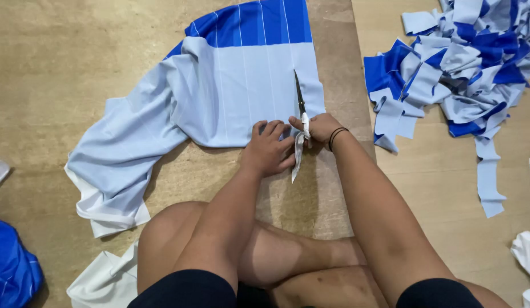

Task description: Cutting a large blue and white striped fabric into smaller pieces using scissors.

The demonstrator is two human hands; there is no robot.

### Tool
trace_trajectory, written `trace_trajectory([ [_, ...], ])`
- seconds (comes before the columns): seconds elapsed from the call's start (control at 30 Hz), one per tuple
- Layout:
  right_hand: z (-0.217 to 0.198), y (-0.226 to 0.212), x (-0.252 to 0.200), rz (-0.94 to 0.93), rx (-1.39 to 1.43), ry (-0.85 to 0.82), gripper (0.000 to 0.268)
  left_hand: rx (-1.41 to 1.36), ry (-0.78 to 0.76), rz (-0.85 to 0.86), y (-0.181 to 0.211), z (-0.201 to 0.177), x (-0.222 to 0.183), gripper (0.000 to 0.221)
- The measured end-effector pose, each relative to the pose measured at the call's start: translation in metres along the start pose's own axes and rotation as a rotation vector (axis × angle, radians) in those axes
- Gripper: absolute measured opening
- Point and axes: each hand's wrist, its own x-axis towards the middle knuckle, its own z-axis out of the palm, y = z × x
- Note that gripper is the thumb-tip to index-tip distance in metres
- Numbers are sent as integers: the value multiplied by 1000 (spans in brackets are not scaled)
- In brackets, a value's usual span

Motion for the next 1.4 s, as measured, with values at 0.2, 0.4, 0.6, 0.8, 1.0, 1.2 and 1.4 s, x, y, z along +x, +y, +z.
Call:
trace_trajectory([
  [0.2,-3,-29,2,61,40,3,69,-1,-27,-12,1,-3,1,41],
  [0.4,-8,-30,18,3,24,7,67,-23,-39,-22,3,-9,4,39],
  [0.6,-10,-50,30,64,-55,57,71,-19,-68,-26,5,-11,3,37],
  [0.8,-14,-49,48,49,-52,23,68,-26,-72,-31,4,-10,5,40],
  [1.0,-15,-69,52,71,-46,96,70,-34,-84,-40,3,-7,2,40],
  [1.2,-24,-86,55,45,-87,93,67,-46,-63,-36,2,-7,6,41],
  [1.4,-21,-88,91,114,-188,105,78,-77,-61,-42,1,-11,4,40],
])
